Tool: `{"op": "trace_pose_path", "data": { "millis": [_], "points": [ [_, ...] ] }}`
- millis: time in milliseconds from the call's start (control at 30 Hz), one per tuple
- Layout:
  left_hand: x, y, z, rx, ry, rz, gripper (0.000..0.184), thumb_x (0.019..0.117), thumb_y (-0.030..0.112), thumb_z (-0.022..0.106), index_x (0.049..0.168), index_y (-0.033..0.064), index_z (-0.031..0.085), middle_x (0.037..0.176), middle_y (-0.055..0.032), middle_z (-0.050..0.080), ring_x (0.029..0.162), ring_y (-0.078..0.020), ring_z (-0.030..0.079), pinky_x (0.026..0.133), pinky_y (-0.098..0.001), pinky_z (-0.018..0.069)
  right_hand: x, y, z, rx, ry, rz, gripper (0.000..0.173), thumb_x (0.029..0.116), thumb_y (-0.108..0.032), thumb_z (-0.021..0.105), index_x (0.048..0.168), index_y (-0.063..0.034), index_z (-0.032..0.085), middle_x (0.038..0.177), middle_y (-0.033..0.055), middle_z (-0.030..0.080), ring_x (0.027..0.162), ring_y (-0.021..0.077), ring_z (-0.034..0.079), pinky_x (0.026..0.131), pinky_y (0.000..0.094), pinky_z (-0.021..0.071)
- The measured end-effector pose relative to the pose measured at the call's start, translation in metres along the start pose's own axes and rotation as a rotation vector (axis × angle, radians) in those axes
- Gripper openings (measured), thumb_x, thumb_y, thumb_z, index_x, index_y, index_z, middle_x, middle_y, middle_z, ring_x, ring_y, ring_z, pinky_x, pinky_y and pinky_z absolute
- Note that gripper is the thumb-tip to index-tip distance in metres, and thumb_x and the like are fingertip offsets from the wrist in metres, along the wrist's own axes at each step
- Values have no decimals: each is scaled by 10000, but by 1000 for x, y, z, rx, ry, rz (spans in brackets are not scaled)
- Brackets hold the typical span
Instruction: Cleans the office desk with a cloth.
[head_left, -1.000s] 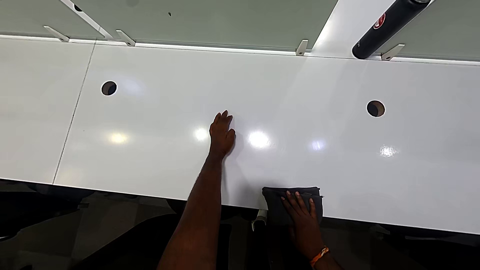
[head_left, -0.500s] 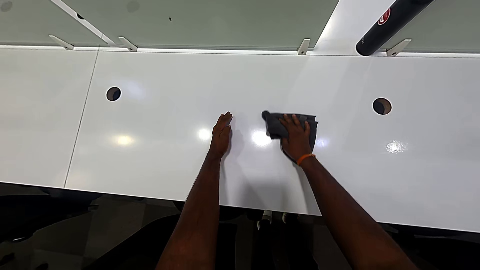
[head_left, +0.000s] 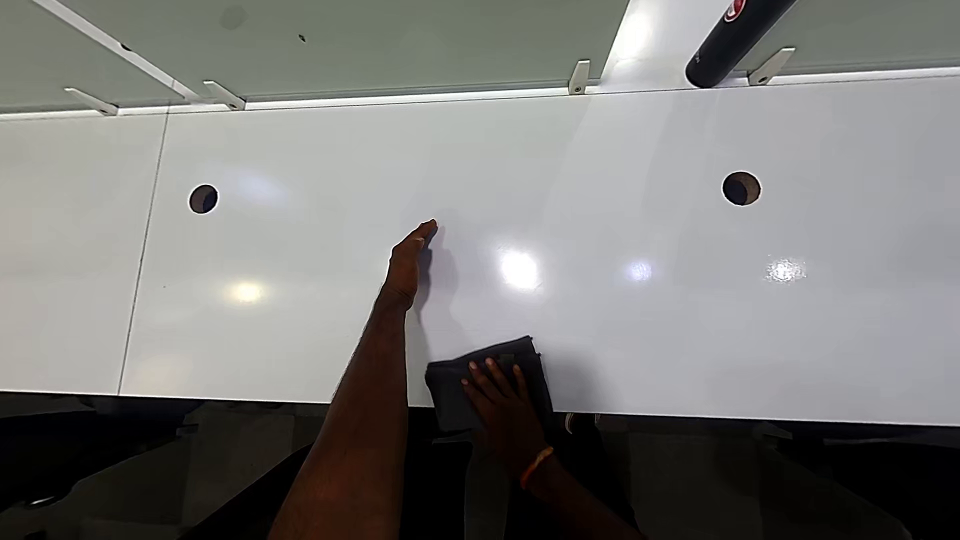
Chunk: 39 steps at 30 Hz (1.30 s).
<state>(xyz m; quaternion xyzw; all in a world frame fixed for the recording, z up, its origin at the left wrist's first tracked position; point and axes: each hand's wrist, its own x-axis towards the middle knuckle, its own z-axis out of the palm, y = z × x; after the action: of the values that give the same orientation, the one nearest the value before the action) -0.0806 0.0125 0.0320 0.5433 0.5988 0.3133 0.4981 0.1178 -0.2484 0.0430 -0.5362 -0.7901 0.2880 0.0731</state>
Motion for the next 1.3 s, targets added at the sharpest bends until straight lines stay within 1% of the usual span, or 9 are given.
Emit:
{"op": "trace_pose_path", "data": {
  "millis": [133, 267, 367, 467, 567, 700, 867, 1200, 1300],
  "points": [
    [1, 3, 11, -27, 53, -32, 471, 1035, 96, 359, 1475, 29, 515, 1588, -110, 447, 1488, -181, 384, 1201, -393, 335, -68, 40, 6, -88, 212, 60, 590, 863, -150, 669, 1427, -311, 600, 1561, -68, 508, 1466, 255, 446, 1158, 668, 304],
    [-2, 12, 36, 136, 182, -36, 482, 1026, 70, 381, 1492, 22, 491, 1620, -135, 393, 1532, -234, 311, 1233, -433, 287, -108, 84, -16, -131, 272, 185, 559, 878, -210, 583, 1428, -305, 599, 1552, -72, 518, 1475, 252, 433, 1162, 686, 270],
    [-20, 19, 87, 520, 351, 156, 499, 1000, 134, 399, 1472, 4, 499, 1599, -177, 415, 1527, -371, 297, 1220, -585, 243, -131, 113, -35, -160, 317, 302, 583, 835, -193, 568, 1411, -263, 621, 1535, -29, 541, 1459, 279, 454, 1153, 702, 264],
    [-40, 35, 149, 603, 338, 262, 537, 991, 173, 369, 1497, 29, 477, 1623, -150, 385, 1546, -360, 254, 1213, -623, 199, -148, 124, -45, -175, 326, 418, 623, 811, -206, 550, 1431, -210, 613, 1539, 29, 537, 1460, 341, 445, 1140, 728, 247],
    [-36, 42, 191, 645, 261, 323, 535, 983, 162, 368, 1494, 72, 497, 1636, -105, 378, 1559, -325, 236, 1223, -629, 166, -142, 118, -41, -198, 317, 491, 698, 837, -394, 546, 1496, -166, 546, 1577, 93, 484, 1489, 390, 386, 1146, 737, 220],
    [-22, 33, 204, 771, 185, 336, 567, 970, 136, 380, 1529, 82, 453, 1667, -73, 326, 1571, -295, 208, 1236, -607, 156, -103, 114, -44, -238, 255, 575, 902, 837, -565, 533, 1577, -70, 398, 1641, 195, 348, 1530, 447, 268, 1154, 754, 145],
    [-21, 33, 207, 857, 167, 289, 593, 953, 103, 390, 1544, 83, 428, 1672, -59, 317, 1570, -290, 214, 1237, -573, 186, -29, 129, -64, -295, 271, 615, 886, 910, -571, 455, 1578, 1, 351, 1660, 244, 270, 1547, 468, 198, 1162, 764, 103],
    [-20, 38, 209, 947, 118, 202, 603, 938, 129, 411, 1537, 68, 436, 1668, -41, 327, 1565, -271, 221, 1227, -578, 198, 164, 190, -131, -267, 357, 655, 858, 950, -532, 410, 1621, -28, 232, 1700, 206, 170, 1569, 455, 94, 1169, 754, 66],
    [-20, 38, 209, 935, 112, 195, 599, 933, 101, 422, 1530, 64, 445, 1668, -30, 328, 1563, -258, 230, 1228, -564, 206, 218, 207, -152, -228, 358, 618, 816, 973, -498, 410, 1653, -121, 167, 1709, 192, 144, 1566, 471, 74, 1153, 777, 62]
  ]
}}
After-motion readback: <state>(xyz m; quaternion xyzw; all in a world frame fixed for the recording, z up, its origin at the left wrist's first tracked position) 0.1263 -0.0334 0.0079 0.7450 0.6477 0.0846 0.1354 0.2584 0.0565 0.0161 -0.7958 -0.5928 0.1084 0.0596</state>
